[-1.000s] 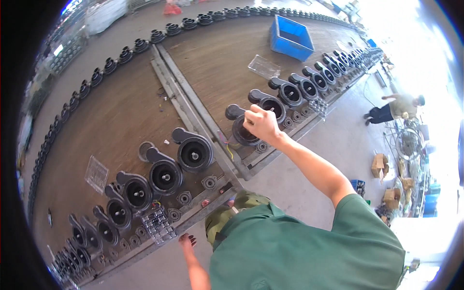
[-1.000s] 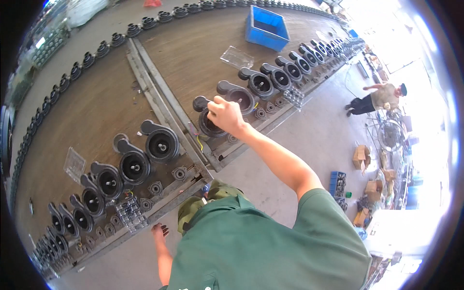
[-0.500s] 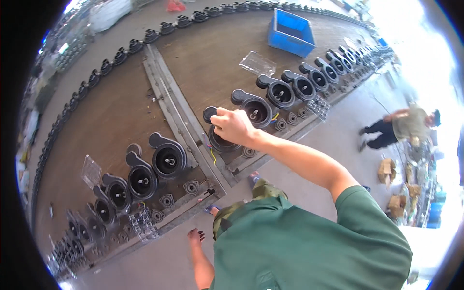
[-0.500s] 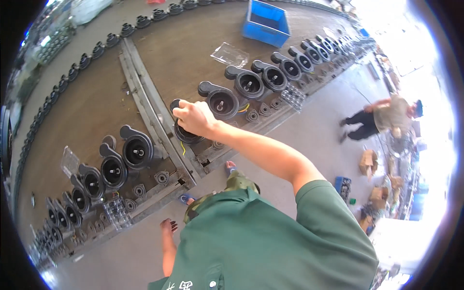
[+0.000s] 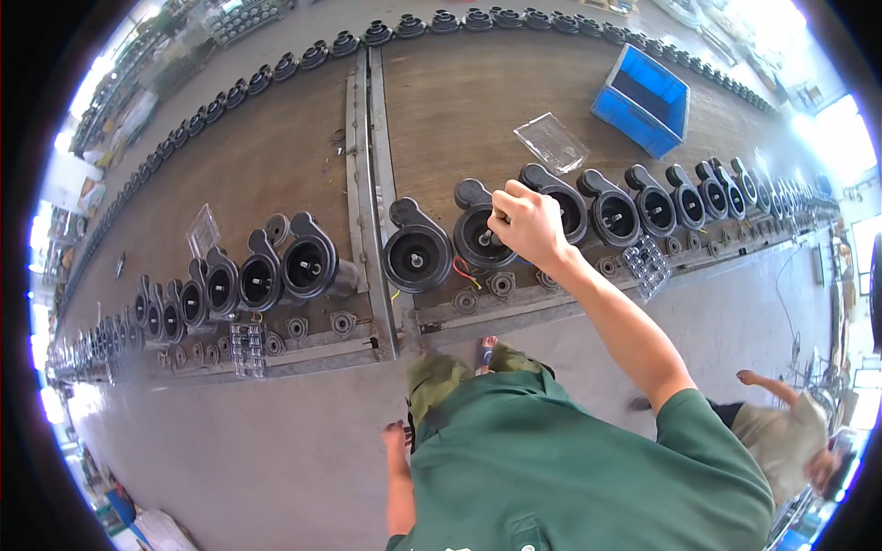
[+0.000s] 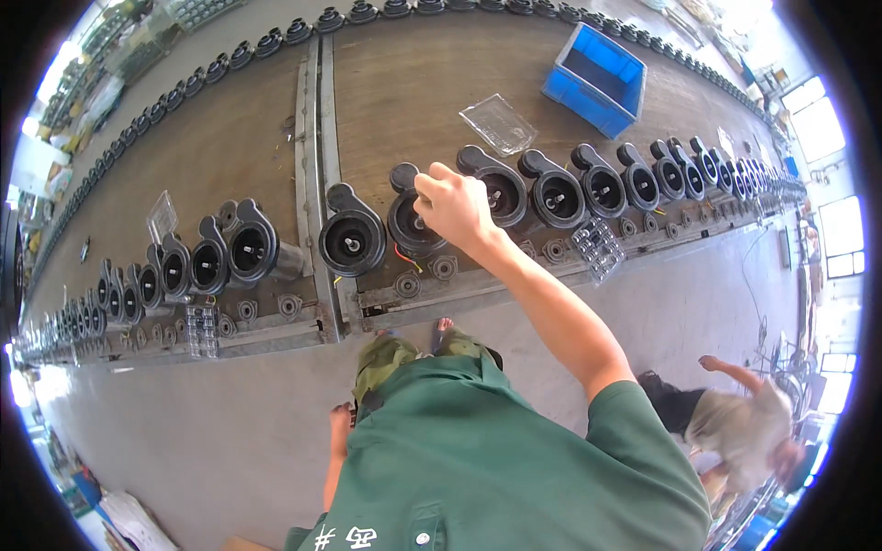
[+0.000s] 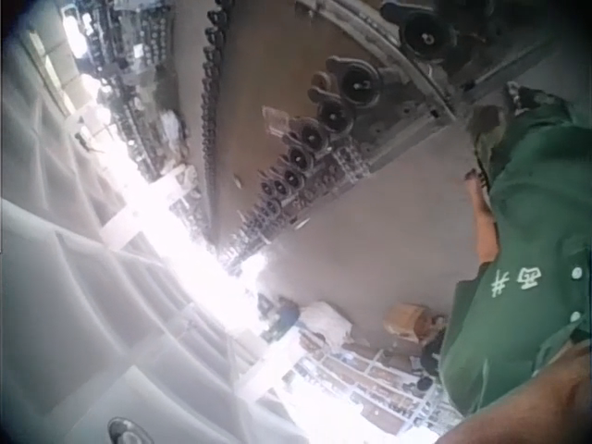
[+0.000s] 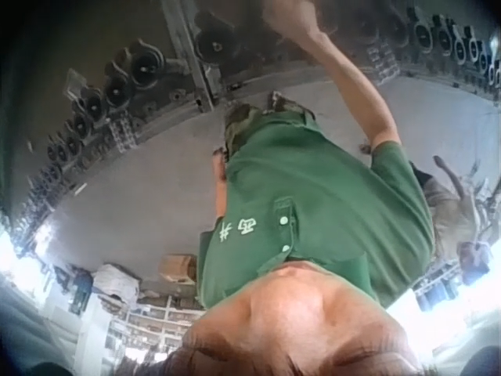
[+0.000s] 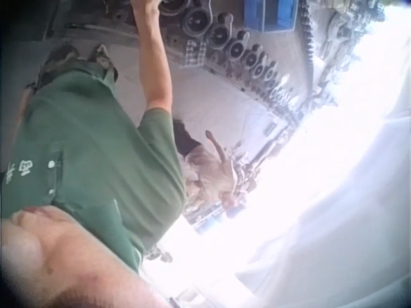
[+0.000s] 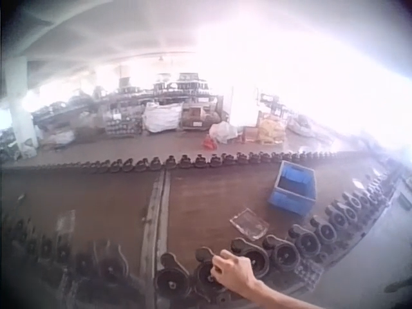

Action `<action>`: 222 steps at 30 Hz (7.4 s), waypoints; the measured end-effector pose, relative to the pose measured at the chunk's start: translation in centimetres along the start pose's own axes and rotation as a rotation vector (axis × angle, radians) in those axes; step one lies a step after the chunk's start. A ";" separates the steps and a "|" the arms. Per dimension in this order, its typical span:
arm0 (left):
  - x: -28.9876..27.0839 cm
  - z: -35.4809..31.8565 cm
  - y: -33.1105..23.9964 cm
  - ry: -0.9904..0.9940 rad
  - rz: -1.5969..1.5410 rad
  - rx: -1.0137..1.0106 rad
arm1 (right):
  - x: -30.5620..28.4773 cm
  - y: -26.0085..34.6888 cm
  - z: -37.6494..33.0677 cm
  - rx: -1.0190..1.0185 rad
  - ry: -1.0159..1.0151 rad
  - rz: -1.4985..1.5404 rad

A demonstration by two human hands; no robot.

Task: The person places small ring-shaped components into circular black housings arranged in a row on a long table. They handle components from a transparent tray and then use a handheld tool to press or fit them into the housings one by one.

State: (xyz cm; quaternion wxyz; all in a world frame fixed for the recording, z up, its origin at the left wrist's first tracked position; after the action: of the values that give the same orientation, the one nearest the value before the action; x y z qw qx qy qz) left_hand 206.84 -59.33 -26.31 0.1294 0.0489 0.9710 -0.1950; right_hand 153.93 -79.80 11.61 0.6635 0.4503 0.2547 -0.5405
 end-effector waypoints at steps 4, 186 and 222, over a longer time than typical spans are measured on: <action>-0.9 -0.1 2.7 0.015 0.097 0.047 | -1.6 1.2 1.1 -0.040 -0.048 -0.003; 44.9 -19.4 4.9 0.021 -0.175 0.096 | -10.1 -36.0 -9.9 0.216 0.084 1.172; 64.2 -28.8 13.4 -0.049 -0.302 0.102 | -19.4 -48.3 -10.5 0.192 0.262 1.435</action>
State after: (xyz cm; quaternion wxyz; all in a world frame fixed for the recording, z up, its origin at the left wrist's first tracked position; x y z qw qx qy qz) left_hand 140.37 -32.91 -22.90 0.1194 -0.0960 0.9527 -0.2626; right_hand 104.26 -61.67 7.14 0.7757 0.6234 -0.0739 0.0649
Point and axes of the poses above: each hand's wrist, its own z-axis towards the middle knuckle, its own x-axis out of the palm, y = z × x, the point moved 2 cm from there along z, towards the middle knuckle, and after that the axes turned 6 degrees about -z, right-handed, at the moved point
